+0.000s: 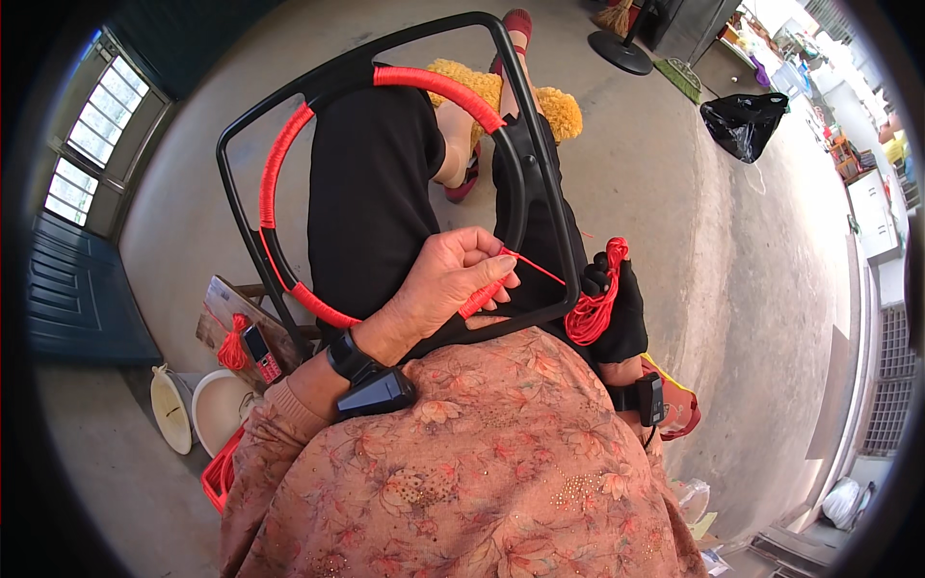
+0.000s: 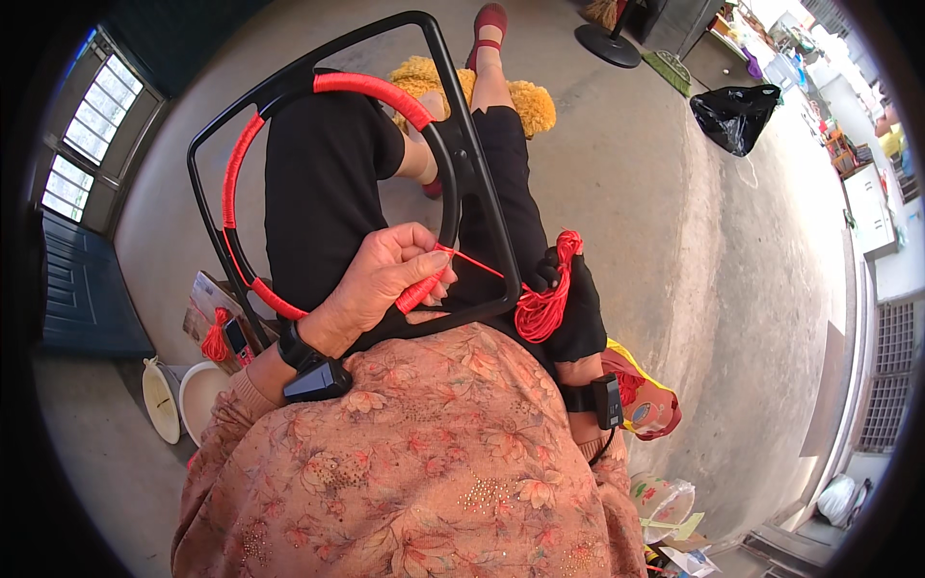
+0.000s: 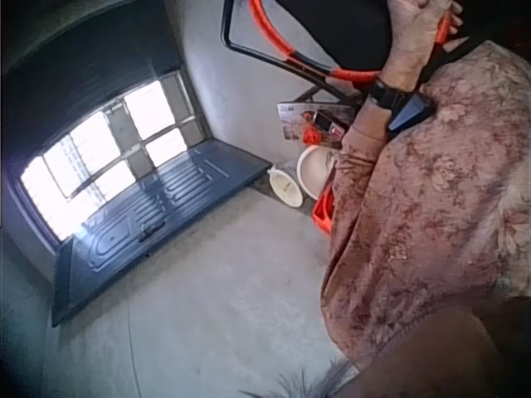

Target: Wrapping a red cord or ribbon around a black square frame component, likely for furniture manufacturing.

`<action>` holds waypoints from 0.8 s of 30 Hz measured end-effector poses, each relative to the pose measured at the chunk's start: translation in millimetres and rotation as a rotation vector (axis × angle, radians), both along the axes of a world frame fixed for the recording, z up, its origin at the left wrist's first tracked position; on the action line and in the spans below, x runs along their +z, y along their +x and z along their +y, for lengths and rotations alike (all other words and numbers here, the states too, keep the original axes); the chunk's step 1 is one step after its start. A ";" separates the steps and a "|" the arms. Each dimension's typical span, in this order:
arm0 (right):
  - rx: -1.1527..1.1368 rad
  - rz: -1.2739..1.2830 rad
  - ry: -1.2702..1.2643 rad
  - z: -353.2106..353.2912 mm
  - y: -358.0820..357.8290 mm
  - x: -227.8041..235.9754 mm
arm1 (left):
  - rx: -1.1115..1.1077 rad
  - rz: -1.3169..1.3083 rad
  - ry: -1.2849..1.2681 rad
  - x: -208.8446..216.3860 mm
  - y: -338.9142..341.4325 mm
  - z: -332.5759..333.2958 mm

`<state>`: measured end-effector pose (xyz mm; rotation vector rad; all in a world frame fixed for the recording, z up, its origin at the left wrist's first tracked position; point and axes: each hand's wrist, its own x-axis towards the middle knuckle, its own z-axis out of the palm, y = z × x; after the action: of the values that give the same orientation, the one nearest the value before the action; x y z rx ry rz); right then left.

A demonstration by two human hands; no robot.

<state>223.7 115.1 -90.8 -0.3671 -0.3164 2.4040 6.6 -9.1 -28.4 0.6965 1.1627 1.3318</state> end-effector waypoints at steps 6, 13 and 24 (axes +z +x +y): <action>-0.012 -0.021 -0.001 -0.9 -0.5 0.7 | -0.003 0.007 0.005 1.4 -0.1 -0.1; -0.049 -0.091 -0.010 -3.8 -2.9 5.5 | 0.000 0.005 -0.003 2.3 0.0 -0.6; -0.031 -0.079 0.025 -3.8 -2.3 4.6 | 0.004 -0.017 -0.015 1.4 -0.6 0.3</action>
<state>221.5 111.3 -86.3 -0.4532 -0.3726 2.3572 6.0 -8.7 -27.0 0.6713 1.1596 1.3291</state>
